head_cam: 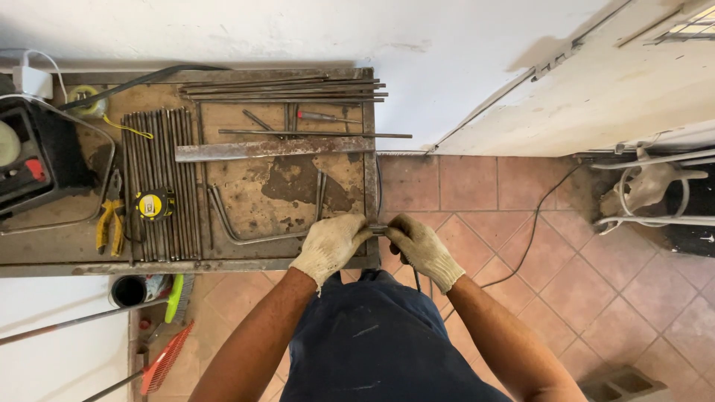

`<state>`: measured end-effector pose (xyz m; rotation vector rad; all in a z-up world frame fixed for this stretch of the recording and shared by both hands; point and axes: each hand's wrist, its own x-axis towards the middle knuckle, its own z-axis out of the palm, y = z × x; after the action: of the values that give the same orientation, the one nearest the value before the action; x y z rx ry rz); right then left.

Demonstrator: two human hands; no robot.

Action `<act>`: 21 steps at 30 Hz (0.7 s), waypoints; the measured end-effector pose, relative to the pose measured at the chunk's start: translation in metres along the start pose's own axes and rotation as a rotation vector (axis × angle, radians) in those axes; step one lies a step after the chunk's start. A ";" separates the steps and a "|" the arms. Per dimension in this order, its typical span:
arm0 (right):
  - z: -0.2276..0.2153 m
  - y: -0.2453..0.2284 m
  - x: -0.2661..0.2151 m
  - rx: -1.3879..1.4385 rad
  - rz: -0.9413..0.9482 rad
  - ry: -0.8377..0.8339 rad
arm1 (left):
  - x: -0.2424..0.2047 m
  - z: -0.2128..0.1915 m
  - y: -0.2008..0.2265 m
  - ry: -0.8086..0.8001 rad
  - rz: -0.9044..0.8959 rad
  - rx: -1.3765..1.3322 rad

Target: Measuring and bending metal rods on a workbench using a tape measure and a metal ruler.

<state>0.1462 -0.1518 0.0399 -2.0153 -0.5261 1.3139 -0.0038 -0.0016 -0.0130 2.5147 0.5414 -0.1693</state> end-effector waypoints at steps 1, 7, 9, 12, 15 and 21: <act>0.000 -0.001 0.000 0.000 -0.001 0.000 | 0.001 -0.005 0.002 0.001 0.000 0.000; 0.000 -0.001 -0.001 -0.004 -0.011 -0.007 | 0.002 -0.020 0.011 -0.136 -0.086 -0.049; 0.000 0.001 -0.002 0.008 -0.015 0.000 | 0.002 -0.017 0.010 -0.117 -0.104 -0.051; 0.003 0.004 0.001 0.019 -0.020 0.005 | 0.002 -0.025 0.015 -0.141 -0.118 -0.044; 0.003 -0.006 -0.007 -0.012 -0.024 0.003 | -0.002 -0.036 0.023 -0.144 -0.131 -0.105; 0.006 -0.007 -0.010 -0.057 -0.030 0.018 | -0.001 -0.038 0.026 -0.163 -0.160 -0.099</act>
<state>0.1367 -0.1515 0.0502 -2.0558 -0.5897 1.2751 0.0064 -0.0014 0.0323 2.3365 0.6673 -0.3946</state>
